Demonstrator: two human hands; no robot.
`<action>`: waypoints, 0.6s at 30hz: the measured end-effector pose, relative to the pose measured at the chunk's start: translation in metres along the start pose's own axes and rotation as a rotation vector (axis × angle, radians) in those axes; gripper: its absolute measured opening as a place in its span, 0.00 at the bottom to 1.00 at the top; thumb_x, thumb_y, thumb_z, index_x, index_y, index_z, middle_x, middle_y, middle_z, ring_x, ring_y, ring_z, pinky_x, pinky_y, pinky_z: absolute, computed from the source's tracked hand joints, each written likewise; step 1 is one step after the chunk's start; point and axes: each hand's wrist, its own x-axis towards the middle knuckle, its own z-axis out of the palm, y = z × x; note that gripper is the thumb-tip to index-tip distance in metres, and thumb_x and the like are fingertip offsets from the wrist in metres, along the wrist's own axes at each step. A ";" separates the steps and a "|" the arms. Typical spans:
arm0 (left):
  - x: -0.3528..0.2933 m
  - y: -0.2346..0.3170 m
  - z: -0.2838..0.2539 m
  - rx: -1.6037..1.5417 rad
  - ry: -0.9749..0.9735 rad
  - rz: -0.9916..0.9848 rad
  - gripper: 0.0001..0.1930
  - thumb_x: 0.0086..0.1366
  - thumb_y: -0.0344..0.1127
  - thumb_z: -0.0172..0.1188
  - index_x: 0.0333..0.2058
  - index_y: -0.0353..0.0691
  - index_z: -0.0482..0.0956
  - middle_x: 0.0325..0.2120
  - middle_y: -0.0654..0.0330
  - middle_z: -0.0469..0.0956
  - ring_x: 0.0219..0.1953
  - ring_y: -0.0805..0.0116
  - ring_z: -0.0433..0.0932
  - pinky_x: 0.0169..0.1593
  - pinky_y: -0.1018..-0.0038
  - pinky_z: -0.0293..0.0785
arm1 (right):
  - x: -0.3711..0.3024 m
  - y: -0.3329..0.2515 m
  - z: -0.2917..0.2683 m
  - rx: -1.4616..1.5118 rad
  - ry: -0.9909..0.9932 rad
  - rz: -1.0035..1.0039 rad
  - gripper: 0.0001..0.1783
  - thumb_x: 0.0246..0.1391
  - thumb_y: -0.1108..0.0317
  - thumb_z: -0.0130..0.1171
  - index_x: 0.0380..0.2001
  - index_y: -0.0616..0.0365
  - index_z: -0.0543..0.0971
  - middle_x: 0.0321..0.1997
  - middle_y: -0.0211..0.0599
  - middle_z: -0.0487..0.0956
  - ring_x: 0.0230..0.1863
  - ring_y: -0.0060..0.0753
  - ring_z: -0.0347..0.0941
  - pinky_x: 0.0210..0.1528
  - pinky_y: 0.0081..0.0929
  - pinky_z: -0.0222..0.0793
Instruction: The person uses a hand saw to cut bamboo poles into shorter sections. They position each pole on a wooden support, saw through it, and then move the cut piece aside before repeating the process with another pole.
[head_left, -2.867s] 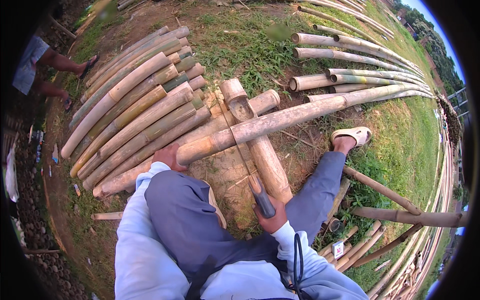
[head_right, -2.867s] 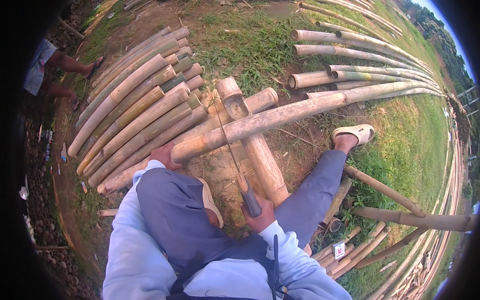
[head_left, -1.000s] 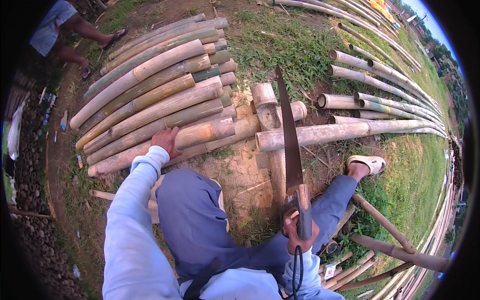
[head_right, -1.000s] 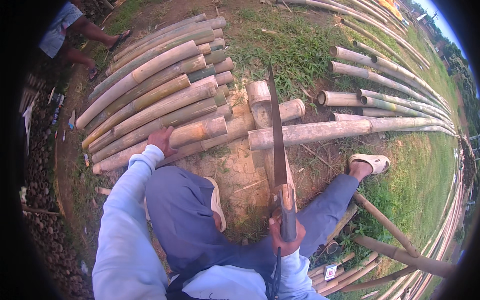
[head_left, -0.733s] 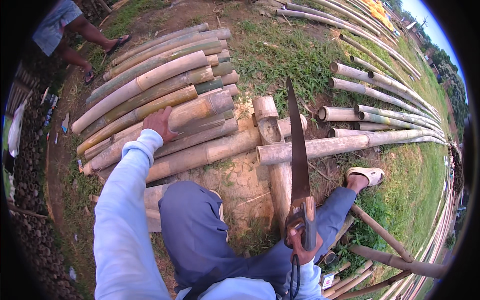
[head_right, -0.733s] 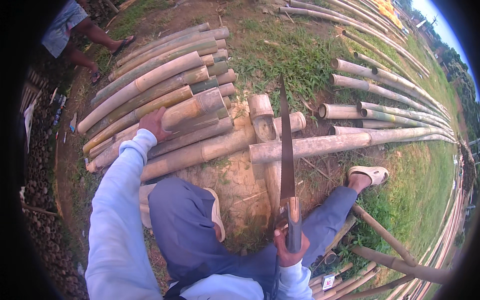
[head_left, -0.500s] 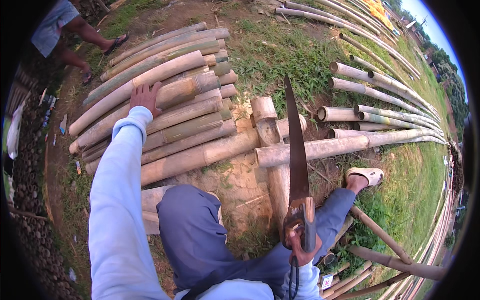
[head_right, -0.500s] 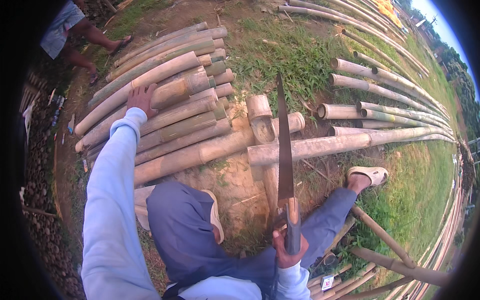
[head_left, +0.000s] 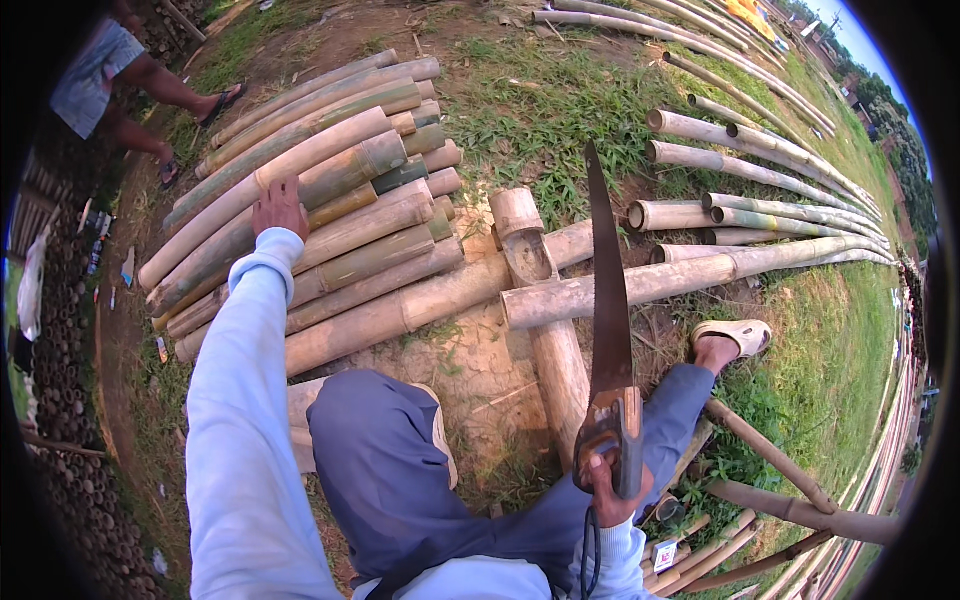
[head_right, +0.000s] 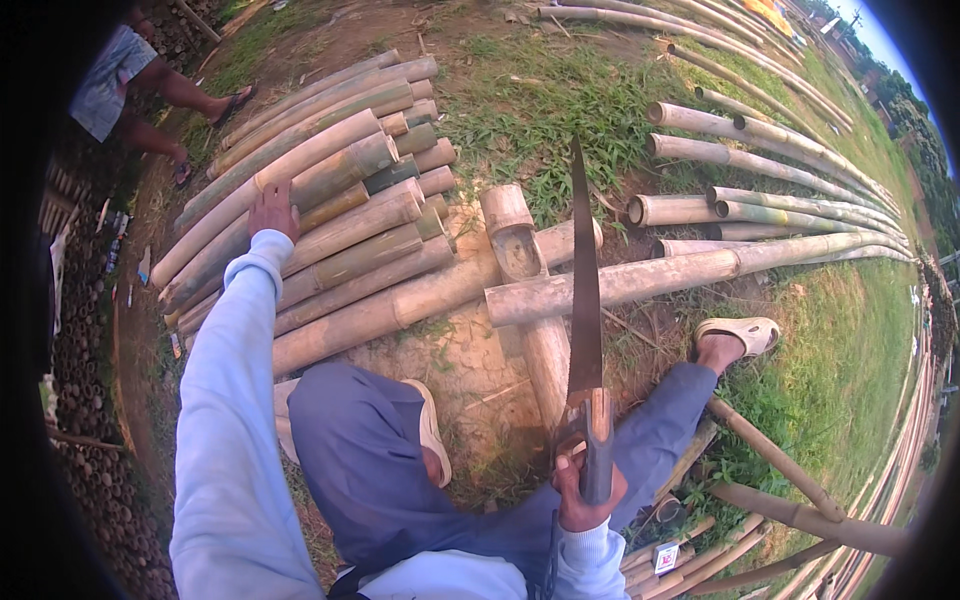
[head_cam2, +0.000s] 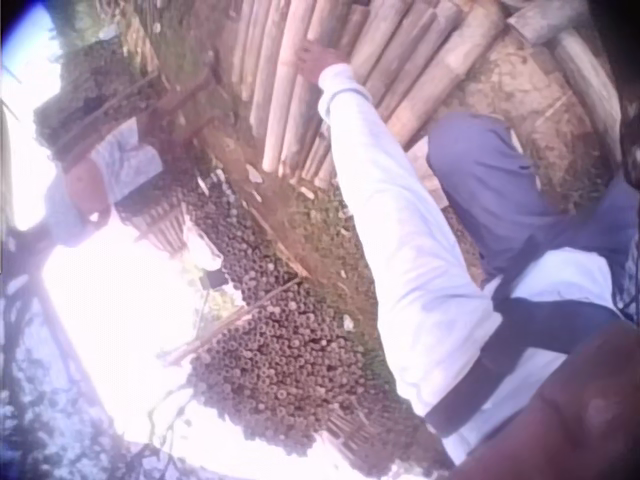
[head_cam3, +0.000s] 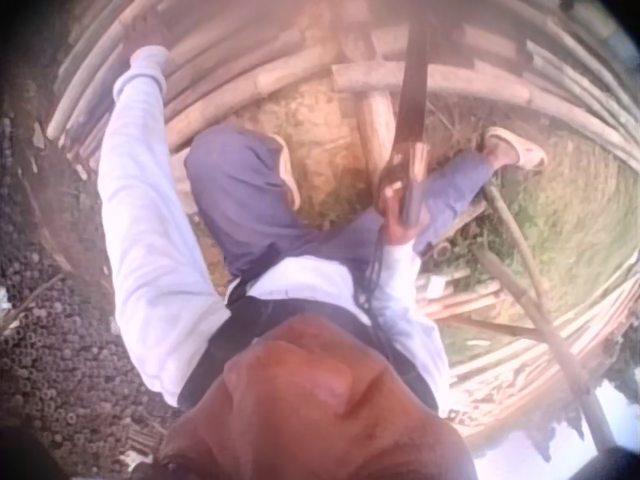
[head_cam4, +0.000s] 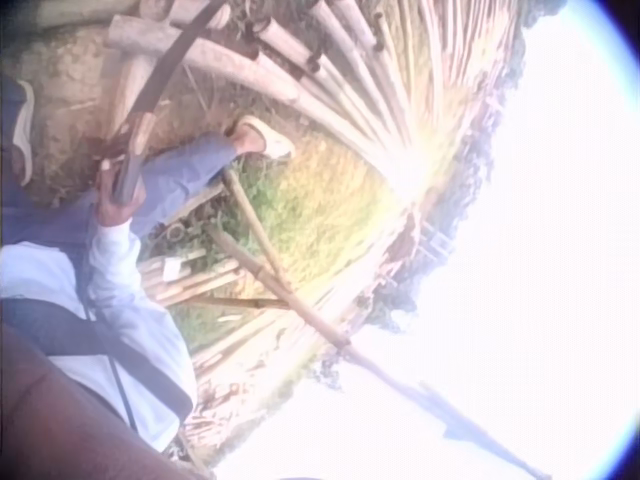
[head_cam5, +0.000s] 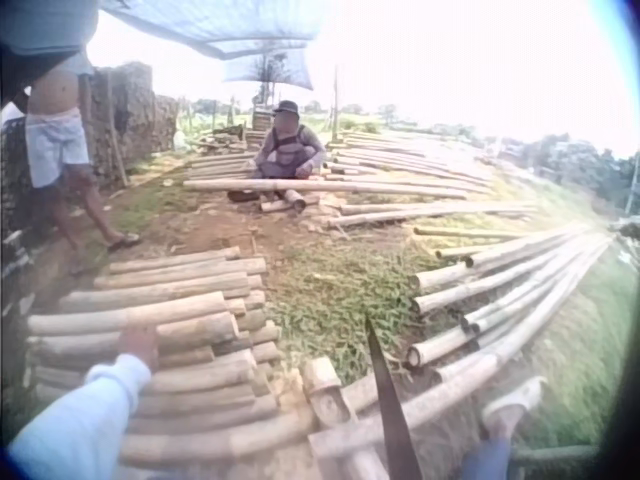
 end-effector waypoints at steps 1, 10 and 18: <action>0.001 0.005 -0.002 -0.010 0.003 -0.018 0.34 0.57 0.34 0.69 0.62 0.52 0.66 0.54 0.54 0.71 0.58 0.50 0.73 0.58 0.55 0.72 | 0.000 0.002 -0.002 -0.001 0.011 -0.014 0.11 0.58 0.76 0.66 0.26 0.63 0.73 0.19 0.31 0.74 0.19 0.20 0.69 0.22 0.21 0.64; -0.014 0.187 -0.113 -0.232 -0.154 0.588 0.23 0.61 0.44 0.66 0.53 0.42 0.74 0.47 0.51 0.80 0.50 0.47 0.79 0.55 0.55 0.75 | 0.003 0.003 -0.018 -0.019 0.102 -0.002 0.09 0.59 0.72 0.68 0.30 0.63 0.78 0.21 0.28 0.75 0.22 0.19 0.69 0.26 0.22 0.64; -0.077 0.412 -0.140 -0.425 -0.624 0.744 0.39 0.51 0.56 0.73 0.55 0.34 0.75 0.53 0.43 0.79 0.55 0.46 0.79 0.61 0.59 0.75 | -0.014 -0.003 -0.096 -0.292 0.345 -0.209 0.08 0.59 0.73 0.65 0.29 0.65 0.77 0.21 0.34 0.77 0.21 0.23 0.73 0.26 0.23 0.70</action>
